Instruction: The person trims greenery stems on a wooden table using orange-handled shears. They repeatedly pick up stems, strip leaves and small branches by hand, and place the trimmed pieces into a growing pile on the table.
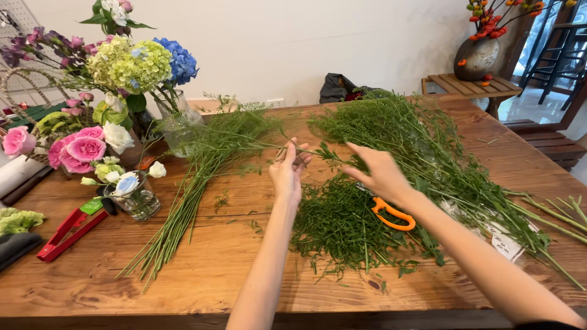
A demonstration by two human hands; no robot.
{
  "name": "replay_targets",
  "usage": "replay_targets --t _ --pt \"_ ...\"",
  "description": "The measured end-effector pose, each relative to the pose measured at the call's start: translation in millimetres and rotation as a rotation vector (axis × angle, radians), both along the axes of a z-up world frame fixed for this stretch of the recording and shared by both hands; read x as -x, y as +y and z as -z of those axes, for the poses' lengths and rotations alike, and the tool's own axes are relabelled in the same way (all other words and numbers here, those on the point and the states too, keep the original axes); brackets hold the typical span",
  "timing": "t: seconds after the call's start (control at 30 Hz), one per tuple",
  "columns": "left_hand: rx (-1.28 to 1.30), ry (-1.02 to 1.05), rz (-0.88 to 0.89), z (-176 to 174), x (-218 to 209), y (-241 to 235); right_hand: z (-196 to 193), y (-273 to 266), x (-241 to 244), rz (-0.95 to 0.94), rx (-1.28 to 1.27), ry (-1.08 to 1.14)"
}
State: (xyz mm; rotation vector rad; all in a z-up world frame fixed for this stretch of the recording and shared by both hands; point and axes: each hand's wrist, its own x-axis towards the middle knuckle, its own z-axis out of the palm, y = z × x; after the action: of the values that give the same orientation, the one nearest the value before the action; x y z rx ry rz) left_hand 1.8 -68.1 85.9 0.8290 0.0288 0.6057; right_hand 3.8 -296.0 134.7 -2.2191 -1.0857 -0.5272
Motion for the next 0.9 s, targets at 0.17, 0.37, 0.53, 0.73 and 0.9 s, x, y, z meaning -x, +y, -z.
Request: replay_targets --t 0.17,0.37,0.53,0.73,0.9 --pt "-0.014 -0.009 -0.062 27 -5 -11 5 71 -6 -0.073 0.062 -0.124" --pt "0.021 0.011 -0.275 19 23 12 52 44 -40 -0.018 0.255 -0.297" --pt "0.069 -0.062 -0.411 12 33 62 100 -47 -93 0.083 0.468 -0.268" --pt "0.105 -0.054 -0.442 -8 59 98 99 -163 -111 0.162 0.543 -0.426" --pt "0.285 -0.126 -0.299 -40 85 78 47 -214 -101 0.523 0.721 0.013"
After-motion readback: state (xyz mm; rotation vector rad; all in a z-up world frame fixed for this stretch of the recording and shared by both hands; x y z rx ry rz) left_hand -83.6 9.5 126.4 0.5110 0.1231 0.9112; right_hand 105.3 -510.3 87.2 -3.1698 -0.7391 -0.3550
